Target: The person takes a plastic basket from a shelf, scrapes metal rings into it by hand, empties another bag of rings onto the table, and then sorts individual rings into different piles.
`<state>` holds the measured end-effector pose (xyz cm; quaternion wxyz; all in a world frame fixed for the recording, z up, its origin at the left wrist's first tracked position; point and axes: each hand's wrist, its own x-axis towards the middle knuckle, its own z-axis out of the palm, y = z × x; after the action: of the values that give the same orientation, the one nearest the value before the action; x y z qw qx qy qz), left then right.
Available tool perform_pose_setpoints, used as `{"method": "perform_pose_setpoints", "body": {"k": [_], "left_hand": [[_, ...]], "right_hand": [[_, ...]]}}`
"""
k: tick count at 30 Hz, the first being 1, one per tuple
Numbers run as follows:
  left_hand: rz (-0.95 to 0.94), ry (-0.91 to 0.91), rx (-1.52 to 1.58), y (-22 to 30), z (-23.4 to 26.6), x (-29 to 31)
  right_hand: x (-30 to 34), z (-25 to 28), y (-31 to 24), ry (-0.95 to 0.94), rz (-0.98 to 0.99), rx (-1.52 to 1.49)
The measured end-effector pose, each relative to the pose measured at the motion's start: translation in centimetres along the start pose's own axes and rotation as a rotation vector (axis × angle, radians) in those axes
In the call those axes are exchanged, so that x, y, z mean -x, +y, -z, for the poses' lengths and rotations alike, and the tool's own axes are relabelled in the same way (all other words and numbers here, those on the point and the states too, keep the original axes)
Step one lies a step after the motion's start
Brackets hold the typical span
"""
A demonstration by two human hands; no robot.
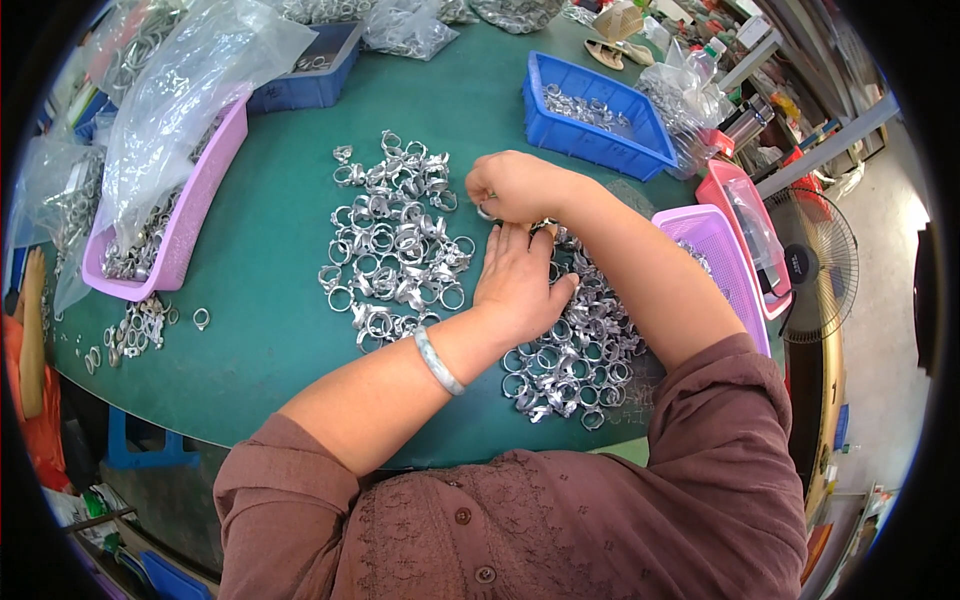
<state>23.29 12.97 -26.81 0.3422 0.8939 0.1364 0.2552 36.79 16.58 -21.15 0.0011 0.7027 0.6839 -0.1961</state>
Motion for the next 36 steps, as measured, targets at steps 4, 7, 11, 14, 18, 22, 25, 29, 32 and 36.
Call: {"method": "perform_pose_setpoints", "body": {"k": [4, 7, 11, 14, 18, 22, 25, 29, 32, 36], "left_hand": [[-0.075, 0.071, 0.046, -0.2, -0.1, 0.0], [-0.073, 0.071, 0.129, -0.2, -0.1, -0.1], [-0.01, 0.107, 0.105, -0.1, 0.0, 0.0], [-0.014, 0.224, 0.057, 0.0, 0.0, 0.0], [0.051, 0.024, -0.036, 0.2, -0.2, -0.3], [0.078, -0.082, -0.027, -0.1, 0.1, -0.2], [0.073, -0.072, -0.02, 0.2, 0.1, -0.2], [0.029, -0.027, -0.019, 0.1, -0.1, -0.1], [0.032, -0.021, -0.006, 0.0, 0.1, -0.1], [0.045, -0.031, -0.028, 0.0, 0.1, 0.0]], "right_hand": [[0.7, 0.9, 0.7, 0.006, 0.028, 0.148], [1.1, 1.7, 0.6, -0.112, 0.032, 0.224], [1.3, 3.1, -0.4, -0.231, -0.052, 0.225], [0.9, 3.6, -1.4, -0.321, -0.097, 0.296], [-0.1, 1.5, -1.1, 0.019, 0.065, 0.13], [-0.1, 0.0, -2.7, -0.004, 0.099, 0.056], [0.0, -0.3, -2.8, 0.044, 0.11, 0.086], [0.0, 0.0, -2.3, -0.03, -0.005, 0.119], [0.3, 0.0, -2.1, 0.004, -0.019, 0.104], [0.6, -0.2, -1.6, 0.122, -0.017, 0.102]]}}
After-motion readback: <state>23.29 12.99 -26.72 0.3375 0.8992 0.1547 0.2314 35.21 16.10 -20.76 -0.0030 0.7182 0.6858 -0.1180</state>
